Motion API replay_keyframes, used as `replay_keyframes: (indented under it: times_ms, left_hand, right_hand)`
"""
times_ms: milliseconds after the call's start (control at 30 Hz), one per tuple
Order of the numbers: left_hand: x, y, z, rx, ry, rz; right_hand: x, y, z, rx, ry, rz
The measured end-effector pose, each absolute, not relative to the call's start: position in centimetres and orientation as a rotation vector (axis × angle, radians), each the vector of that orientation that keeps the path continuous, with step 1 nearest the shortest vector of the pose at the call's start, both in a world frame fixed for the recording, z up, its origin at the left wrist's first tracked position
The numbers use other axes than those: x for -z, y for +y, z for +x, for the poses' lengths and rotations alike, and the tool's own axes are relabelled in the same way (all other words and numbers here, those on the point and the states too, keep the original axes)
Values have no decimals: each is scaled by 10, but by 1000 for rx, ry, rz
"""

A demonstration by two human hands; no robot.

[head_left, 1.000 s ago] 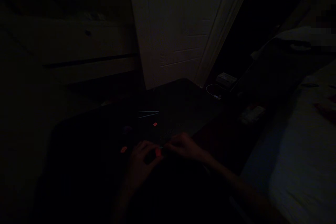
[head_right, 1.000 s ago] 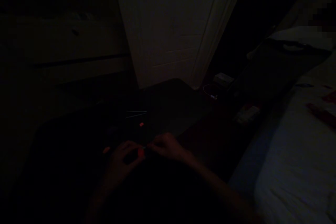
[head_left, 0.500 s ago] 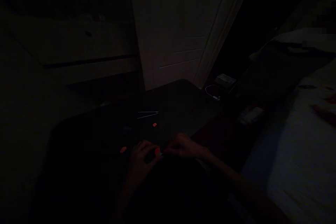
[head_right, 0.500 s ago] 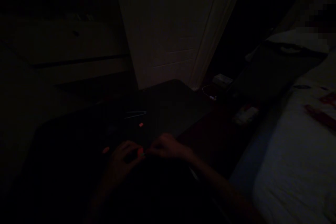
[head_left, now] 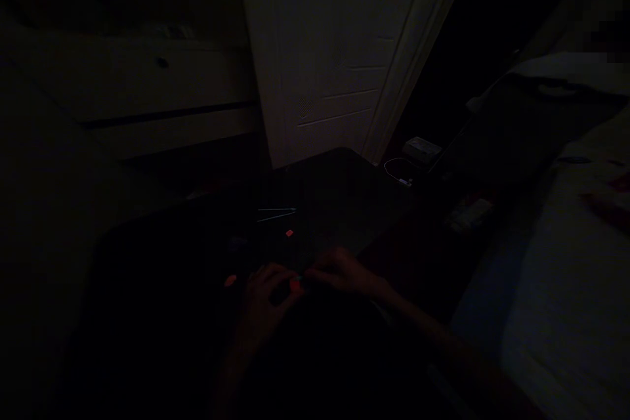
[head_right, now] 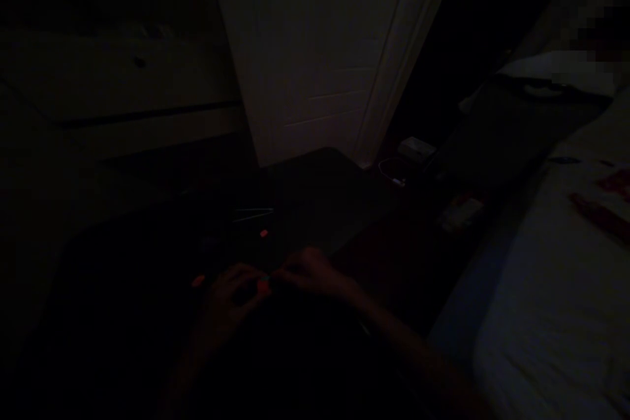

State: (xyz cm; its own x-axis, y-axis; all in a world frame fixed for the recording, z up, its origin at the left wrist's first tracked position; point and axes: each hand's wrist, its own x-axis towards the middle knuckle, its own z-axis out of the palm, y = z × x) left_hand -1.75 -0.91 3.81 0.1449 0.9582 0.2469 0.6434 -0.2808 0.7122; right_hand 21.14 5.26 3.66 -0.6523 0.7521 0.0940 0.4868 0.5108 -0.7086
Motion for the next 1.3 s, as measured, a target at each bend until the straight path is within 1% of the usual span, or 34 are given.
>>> replay_keyframes:
  times_ms: [333, 500, 667, 800, 967, 1067, 1200, 1300]
  left_hand:
    - [-32, -8, -18, -964, 1517, 1977]
    - [-30, -8, -19, -954, 1529, 1954]
    - [-32, -8, -19, -960, 1532, 1924]
    - [-32, -9, -19, -975, 1532, 1933]
    - [-30, -10, -22, -976, 1516, 1941]
    - [-28, -11, -24, -1007, 1488, 1909]
    - [-29, -12, -24, -998, 1497, 1892]
    - [-30, -12, -23, -988, 1491, 1912]
  right_hand:
    - [-37, 56, 218, -1067, -2458, -896]
    - [-32, 58, 219, -1212, -2219, -926]
    - [-32, 39, 214, -1027, -2082, -1070]
    - [-29, 11, 207, -985, -1862, -1233]
    - [-12, -4, 200, -828, -1897, -1149]
    - [-3, -5, 200, -812, -1915, -1067]
    - [-4, -6, 204, -822, -1957, -1017]
    - [-10, -6, 209, -751, -2054, -1005]
